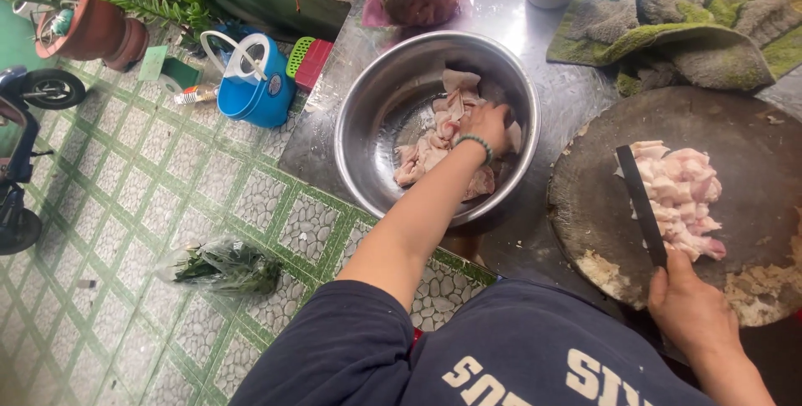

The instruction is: The person chops pieces of raw meat on a round wooden cutting board using a large cleaver. They repeatedly transfer the chopped meat from the board into a red plastic basket and retrieve more pieces from a metal bowl to continue chopping.

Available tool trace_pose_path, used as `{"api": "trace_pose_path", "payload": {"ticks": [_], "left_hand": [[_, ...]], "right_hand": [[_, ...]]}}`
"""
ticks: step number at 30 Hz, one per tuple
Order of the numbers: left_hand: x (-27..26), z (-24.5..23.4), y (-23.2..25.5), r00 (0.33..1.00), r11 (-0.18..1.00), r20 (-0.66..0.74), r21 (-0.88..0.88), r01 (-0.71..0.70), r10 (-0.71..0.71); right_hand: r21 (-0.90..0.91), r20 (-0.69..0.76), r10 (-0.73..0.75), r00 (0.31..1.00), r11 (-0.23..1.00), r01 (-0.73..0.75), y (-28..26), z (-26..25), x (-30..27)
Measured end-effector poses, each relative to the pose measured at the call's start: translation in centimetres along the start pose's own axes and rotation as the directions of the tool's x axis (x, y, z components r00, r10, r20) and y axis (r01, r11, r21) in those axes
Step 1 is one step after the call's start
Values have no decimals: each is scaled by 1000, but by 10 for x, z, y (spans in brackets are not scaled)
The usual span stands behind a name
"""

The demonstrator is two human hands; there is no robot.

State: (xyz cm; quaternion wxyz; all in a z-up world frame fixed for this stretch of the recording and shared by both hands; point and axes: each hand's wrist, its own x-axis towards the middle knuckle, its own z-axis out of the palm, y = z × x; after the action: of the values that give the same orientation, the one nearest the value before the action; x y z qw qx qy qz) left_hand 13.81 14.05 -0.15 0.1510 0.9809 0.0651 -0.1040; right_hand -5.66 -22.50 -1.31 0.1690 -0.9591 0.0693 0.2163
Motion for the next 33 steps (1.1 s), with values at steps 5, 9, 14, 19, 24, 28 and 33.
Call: {"api": "trace_pose_path", "payload": {"ticks": [5, 9, 14, 19, 24, 28, 33], "left_hand": [[-26, -4, -24, 978, 966, -132, -181, -183, 161], [-42, -8, -31, 877, 906, -412, -223, -361, 248], [-103, -57, 23, 458, 713, -799, -54, -699, 388], [-132, -47, 54, 418, 692, -869, -130, -710, 266], [-146, -51, 82, 459, 509, -815, -245, -825, 353], [-139, 10, 101, 766, 472, -577, -612, -635, 283], [-117, 103, 115, 999, 758, -2, -651, -34, 43]], "right_hand": [[20, -7, -24, 1000, 999, 24, 0, -1, 0], [5, 28, 3, 1000, 1000, -3, -2, -8, -1], [29, 50, 14, 999, 999, -15, -3, -11, 1], [32, 47, 8, 999, 999, -9, -1, -13, 0], [52, 42, -15, 999, 999, 13, -3, -19, -4], [112, 48, 8, 999, 994, -13, -7, -30, -10], [189, 24, -85, 996, 979, 79, -4, -25, -8]]}}
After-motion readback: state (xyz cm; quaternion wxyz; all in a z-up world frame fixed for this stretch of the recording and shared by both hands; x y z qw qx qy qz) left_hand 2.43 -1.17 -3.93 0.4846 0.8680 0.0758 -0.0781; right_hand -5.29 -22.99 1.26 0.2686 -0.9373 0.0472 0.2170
